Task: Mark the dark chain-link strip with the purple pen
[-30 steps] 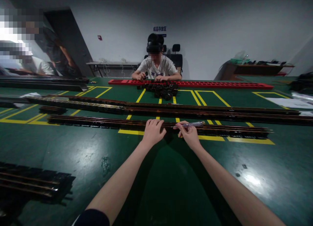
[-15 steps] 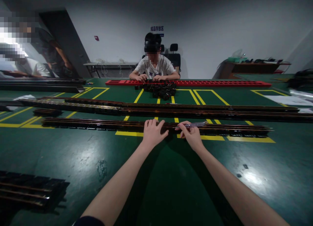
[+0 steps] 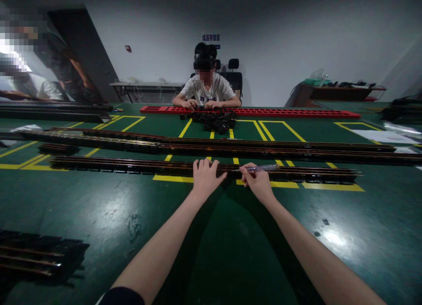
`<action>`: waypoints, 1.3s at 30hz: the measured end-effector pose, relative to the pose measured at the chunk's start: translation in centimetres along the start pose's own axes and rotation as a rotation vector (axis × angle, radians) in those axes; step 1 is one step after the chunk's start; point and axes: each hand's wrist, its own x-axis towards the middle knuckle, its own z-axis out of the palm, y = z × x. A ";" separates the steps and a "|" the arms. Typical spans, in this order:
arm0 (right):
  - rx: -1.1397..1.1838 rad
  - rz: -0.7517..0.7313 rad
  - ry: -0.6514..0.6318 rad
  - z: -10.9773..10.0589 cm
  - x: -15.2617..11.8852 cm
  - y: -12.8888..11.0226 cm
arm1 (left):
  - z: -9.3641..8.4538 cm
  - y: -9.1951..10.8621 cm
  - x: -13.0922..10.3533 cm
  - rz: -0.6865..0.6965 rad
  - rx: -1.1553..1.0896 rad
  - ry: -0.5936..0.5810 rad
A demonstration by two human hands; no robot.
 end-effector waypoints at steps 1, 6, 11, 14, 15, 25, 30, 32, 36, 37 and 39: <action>-0.023 -0.005 -0.002 -0.1 0.0 0.0 | 0.0 0.0 0.0 -0.001 -0.002 0.004; -0.054 0.013 -0.020 -0.3 0.1 0.4 | 0.1 0.0 -0.1 -0.004 -0.016 0.010; -0.028 0.011 -0.030 -0.3 0.1 0.3 | 0.3 0.1 -0.2 -0.004 -0.024 0.007; -0.014 0.003 -0.001 -0.3 -0.1 0.1 | 0.4 0.1 -0.2 0.003 -0.022 0.009; -0.004 0.005 0.006 -0.3 -0.1 0.1 | 0.5 0.1 -0.2 0.006 -0.021 0.007; 0.056 0.035 -0.023 0.0 0.4 0.5 | 0.2 0.3 -0.3 0.078 -0.031 0.010; 0.086 0.029 0.004 0.2 0.1 0.1 | 0.4 0.4 -0.3 0.087 -0.022 -0.003; 0.104 0.038 0.022 0.1 0.0 0.1 | 0.5 0.3 -0.3 0.088 -0.025 -0.004; 0.113 0.069 0.061 -0.1 0.0 0.2 | 0.7 0.1 -0.3 0.093 -0.040 0.012; 0.114 0.078 0.077 -0.1 0.0 0.2 | 0.7 0.1 -0.3 0.094 -0.043 0.013; 0.119 0.089 0.108 -0.1 -0.1 0.2 | 0.7 0.0 -0.3 0.096 -0.047 0.009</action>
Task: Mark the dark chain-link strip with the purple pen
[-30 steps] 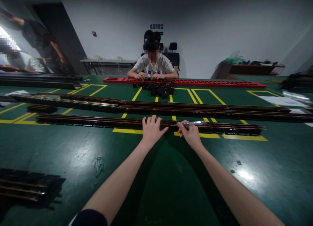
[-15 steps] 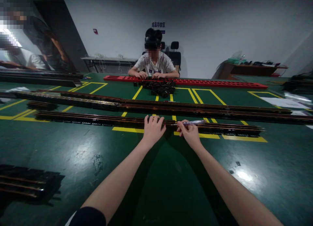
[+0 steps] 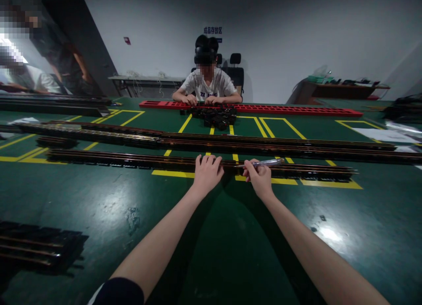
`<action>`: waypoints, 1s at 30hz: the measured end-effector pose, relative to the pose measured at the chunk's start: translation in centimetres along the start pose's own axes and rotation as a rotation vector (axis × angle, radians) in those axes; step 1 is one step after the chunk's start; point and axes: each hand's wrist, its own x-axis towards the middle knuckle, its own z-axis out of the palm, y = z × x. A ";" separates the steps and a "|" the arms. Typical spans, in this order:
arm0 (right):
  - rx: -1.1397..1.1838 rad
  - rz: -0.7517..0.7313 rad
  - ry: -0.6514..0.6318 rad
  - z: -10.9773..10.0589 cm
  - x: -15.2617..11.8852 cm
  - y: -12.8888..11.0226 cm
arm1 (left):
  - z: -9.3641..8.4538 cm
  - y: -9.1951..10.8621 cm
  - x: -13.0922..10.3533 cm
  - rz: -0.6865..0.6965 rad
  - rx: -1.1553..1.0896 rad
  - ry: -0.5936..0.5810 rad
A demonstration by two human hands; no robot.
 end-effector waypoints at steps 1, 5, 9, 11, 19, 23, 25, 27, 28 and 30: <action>0.002 -0.001 0.017 0.1 0.0 0.0 | 0.0 -0.1 0.0 0.002 -0.002 -0.003; 0.008 -0.029 0.043 0.3 -0.2 0.0 | 0.0 -0.2 0.1 0.010 -0.015 -0.004; 0.009 -0.029 0.014 0.4 -0.2 0.0 | -0.1 -0.3 0.1 0.008 -0.011 -0.017; 0.006 -0.030 0.010 0.4 -0.1 0.1 | -0.2 -0.2 0.2 0.006 -0.009 -0.022; 0.001 -0.024 0.023 0.5 -0.1 0.1 | -0.2 0.0 0.1 -0.003 0.003 -0.010; 0.014 -0.024 0.022 0.5 -0.1 0.0 | -0.3 0.0 0.1 -0.002 -0.002 -0.020; 0.008 -0.020 0.025 0.5 -0.1 0.0 | -0.3 0.0 0.1 -0.006 -0.006 -0.027; 0.008 -0.017 0.030 0.5 -0.1 0.0 | -0.3 0.1 0.1 -0.007 -0.010 -0.031; 0.012 -0.011 0.031 0.5 -0.1 0.0 | -0.4 0.1 0.1 -0.007 -0.011 -0.031; 0.023 0.008 0.047 0.4 -0.1 -0.1 | -0.4 0.1 0.1 -0.008 -0.016 -0.030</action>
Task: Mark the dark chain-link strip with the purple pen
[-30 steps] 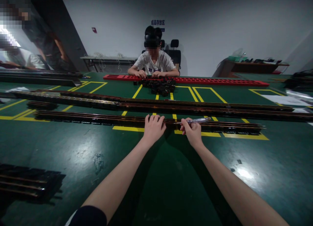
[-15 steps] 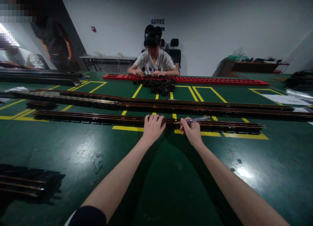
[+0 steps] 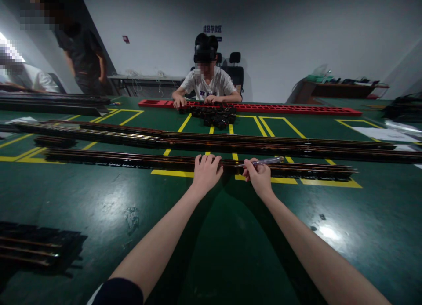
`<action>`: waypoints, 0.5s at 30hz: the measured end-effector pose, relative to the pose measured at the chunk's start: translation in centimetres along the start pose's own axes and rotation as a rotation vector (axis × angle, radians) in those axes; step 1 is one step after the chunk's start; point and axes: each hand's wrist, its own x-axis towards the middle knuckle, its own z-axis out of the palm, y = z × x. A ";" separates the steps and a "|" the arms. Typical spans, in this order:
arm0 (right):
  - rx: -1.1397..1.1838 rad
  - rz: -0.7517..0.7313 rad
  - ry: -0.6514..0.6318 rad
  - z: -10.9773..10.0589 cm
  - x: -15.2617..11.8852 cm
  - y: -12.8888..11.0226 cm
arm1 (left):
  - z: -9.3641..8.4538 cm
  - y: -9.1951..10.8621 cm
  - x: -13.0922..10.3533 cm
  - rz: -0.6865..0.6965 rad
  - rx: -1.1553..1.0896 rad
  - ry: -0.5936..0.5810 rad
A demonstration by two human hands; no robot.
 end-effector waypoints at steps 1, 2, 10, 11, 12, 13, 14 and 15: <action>0.006 0.013 0.011 -0.1 0.0 -0.1 | 0.0 0.0 0.0 0.000 -0.003 0.002; 0.011 0.027 0.027 -0.1 -0.1 -0.2 | 0.0 0.0 0.0 0.000 -0.007 0.003; 0.018 0.061 0.083 -0.1 -0.1 -0.2 | -0.2 0.0 0.0 -0.002 -0.019 -0.014; 0.019 0.057 0.068 -0.1 -0.1 0.0 | -0.2 0.0 -0.1 -0.003 -0.015 -0.014; 0.019 0.053 0.058 -0.1 0.0 0.1 | -0.2 0.0 -0.1 -0.003 -0.012 -0.011; 0.019 0.051 0.053 -0.1 0.0 0.2 | -0.2 0.0 -0.1 -0.002 -0.009 -0.008; 0.018 0.053 0.051 -0.1 0.1 0.4 | -0.1 -0.1 -0.1 0.000 -0.007 -0.004; 0.016 0.060 0.046 -0.2 0.2 0.5 | -0.1 -0.1 -0.1 0.003 -0.005 -0.002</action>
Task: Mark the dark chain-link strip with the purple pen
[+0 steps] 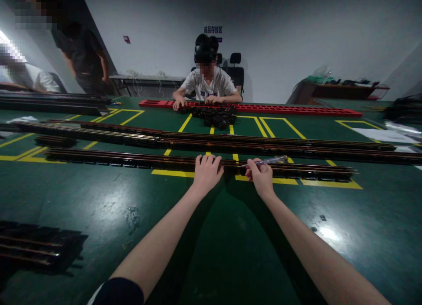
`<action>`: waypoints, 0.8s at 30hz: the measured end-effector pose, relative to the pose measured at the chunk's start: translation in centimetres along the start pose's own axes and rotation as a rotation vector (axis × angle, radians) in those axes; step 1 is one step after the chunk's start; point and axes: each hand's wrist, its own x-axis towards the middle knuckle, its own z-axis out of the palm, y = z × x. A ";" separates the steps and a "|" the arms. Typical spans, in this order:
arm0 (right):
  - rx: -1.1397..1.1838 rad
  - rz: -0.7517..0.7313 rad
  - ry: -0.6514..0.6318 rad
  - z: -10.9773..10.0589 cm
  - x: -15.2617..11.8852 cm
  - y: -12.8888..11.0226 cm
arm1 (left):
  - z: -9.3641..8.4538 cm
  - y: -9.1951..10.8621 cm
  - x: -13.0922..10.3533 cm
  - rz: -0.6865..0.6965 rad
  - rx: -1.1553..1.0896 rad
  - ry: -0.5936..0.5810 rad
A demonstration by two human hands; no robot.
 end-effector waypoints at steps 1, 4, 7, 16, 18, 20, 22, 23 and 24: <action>-0.002 0.009 -0.007 -0.1 0.1 0.1 | 0.1 0.0 0.0 0.001 0.002 0.003; -0.004 0.018 -0.035 -0.3 0.3 0.1 | 0.2 -0.1 0.0 0.004 0.001 0.010; 0.007 -0.004 -0.041 -0.3 0.1 -0.1 | 0.2 -0.1 0.0 0.006 -0.007 0.014; -0.022 -0.058 -0.020 0.1 -0.4 -0.4 | 0.0 0.1 -0.1 0.014 -0.010 0.012; -0.034 -0.058 -0.030 0.1 -0.3 -0.4 | 0.0 0.1 -0.1 0.013 -0.008 0.014; -0.046 -0.057 -0.034 0.1 -0.3 -0.4 | 0.0 0.1 -0.1 0.014 -0.006 0.012; -0.042 -0.059 -0.034 0.1 -0.3 -0.4 | -0.1 0.2 -0.1 0.015 -0.006 0.007; -0.038 -0.060 -0.034 0.1 -0.3 -0.4 | -0.2 0.2 -0.1 0.016 -0.006 0.003; -0.038 -0.060 -0.034 0.2 -0.4 -0.5 | -0.3 0.3 -0.1 0.017 -0.003 -0.002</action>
